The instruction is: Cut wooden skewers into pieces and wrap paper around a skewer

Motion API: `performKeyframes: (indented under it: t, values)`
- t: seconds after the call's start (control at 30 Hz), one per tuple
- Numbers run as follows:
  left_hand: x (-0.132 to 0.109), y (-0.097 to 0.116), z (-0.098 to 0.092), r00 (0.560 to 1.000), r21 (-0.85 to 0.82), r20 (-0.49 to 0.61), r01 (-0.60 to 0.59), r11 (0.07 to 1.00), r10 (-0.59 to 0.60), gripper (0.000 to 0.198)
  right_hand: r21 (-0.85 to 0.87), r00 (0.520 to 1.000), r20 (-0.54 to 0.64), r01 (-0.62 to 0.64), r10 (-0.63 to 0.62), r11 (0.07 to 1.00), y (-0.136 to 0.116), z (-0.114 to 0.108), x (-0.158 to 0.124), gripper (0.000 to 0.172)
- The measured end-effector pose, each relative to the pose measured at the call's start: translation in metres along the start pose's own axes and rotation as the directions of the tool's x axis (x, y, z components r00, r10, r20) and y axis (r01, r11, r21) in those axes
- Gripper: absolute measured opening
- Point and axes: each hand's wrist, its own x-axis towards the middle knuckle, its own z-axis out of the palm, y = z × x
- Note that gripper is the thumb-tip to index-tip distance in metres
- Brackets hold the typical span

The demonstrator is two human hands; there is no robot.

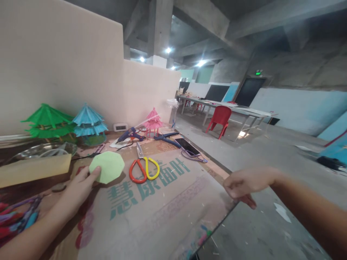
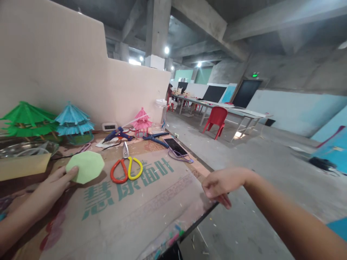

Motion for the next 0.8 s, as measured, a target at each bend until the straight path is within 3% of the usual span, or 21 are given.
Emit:
performKeyframes:
  t: [0.03,0.1,0.13,0.2,0.27,0.33,0.37,0.43,0.47,0.5,0.57,0.63,0.67,0.73,0.8]
  values:
    - [0.000,-0.001,-0.001,0.999,-0.014,0.043,0.006,1.000,-0.005,0.074,0.080,0.999,0.032,0.028,-0.031,0.996,-0.003,0.000,0.000,0.043]
    - [-0.001,-0.003,-0.002,0.994,-0.049,0.104,0.026,0.998,-0.020,0.076,0.113,0.990,-0.057,0.137,-0.131,0.984,-0.014,-0.001,0.002,0.044]
    - [-0.001,-0.003,-0.003,0.993,-0.062,0.117,0.034,0.997,-0.026,0.076,0.078,0.969,-0.134,0.219,-0.208,0.973,-0.022,0.000,0.005,0.043]
    - [-0.001,-0.005,-0.004,0.991,-0.083,0.128,0.045,0.996,-0.034,0.071,0.038,0.882,-0.217,0.436,-0.418,0.899,-0.043,0.006,0.012,0.042]
    - [-0.001,-0.009,-0.003,0.992,-0.099,0.125,0.046,0.994,-0.034,0.067,0.054,0.792,-0.104,0.608,-0.601,0.792,-0.064,0.015,0.017,0.042]
    - [0.000,-0.014,-0.002,0.993,-0.115,0.113,0.041,0.993,-0.028,0.066,0.133,0.707,0.172,0.673,-0.686,0.727,-0.081,0.022,0.018,0.041]
    - [0.000,-0.016,-0.001,0.994,-0.124,0.108,0.036,0.992,-0.023,0.067,0.150,0.710,0.217,0.654,-0.670,0.742,-0.087,0.024,0.019,0.043]
    - [-0.002,-0.017,-0.001,0.994,-0.150,0.106,0.023,0.988,-0.007,0.069,0.121,0.780,0.082,0.610,-0.621,0.783,-0.096,0.022,0.023,0.043]
    - [-0.004,-0.015,-0.001,0.994,-0.162,0.110,0.011,0.987,0.006,0.070,0.094,0.804,-0.076,0.594,-0.590,0.799,-0.101,0.018,0.029,0.043]
    - [-0.006,-0.012,-0.002,0.993,-0.174,0.117,0.002,0.985,0.019,0.070,0.069,0.790,-0.253,0.590,-0.558,0.805,-0.106,0.013,0.037,0.041]
    - [-0.013,0.000,-0.005,0.990,-0.188,0.129,-0.024,0.982,0.049,0.067,0.028,0.661,-0.548,0.627,-0.513,0.778,-0.122,0.002,0.060,0.038]
    - [-0.021,0.015,-0.009,0.986,-0.195,0.145,-0.053,0.979,0.082,0.062,0.004,0.510,-0.682,0.720,-0.525,0.694,-0.144,-0.006,0.088,0.050]
    - [-0.025,0.023,-0.011,0.983,-0.199,0.151,-0.071,0.977,0.102,0.060,0.019,0.456,-0.712,0.773,-0.533,0.635,-0.157,-0.009,0.102,0.060]
    - [-0.033,0.038,-0.016,0.976,-0.204,0.158,-0.114,0.972,0.147,0.053,0.111,0.441,-0.720,0.835,-0.535,0.539,-0.182,-0.010,0.127,0.065]
    - [-0.039,0.048,-0.021,0.964,-0.189,0.172,-0.168,0.968,0.201,0.044,0.165,0.429,-0.708,0.873,-0.560,0.460,-0.203,-0.007,0.143,0.056]
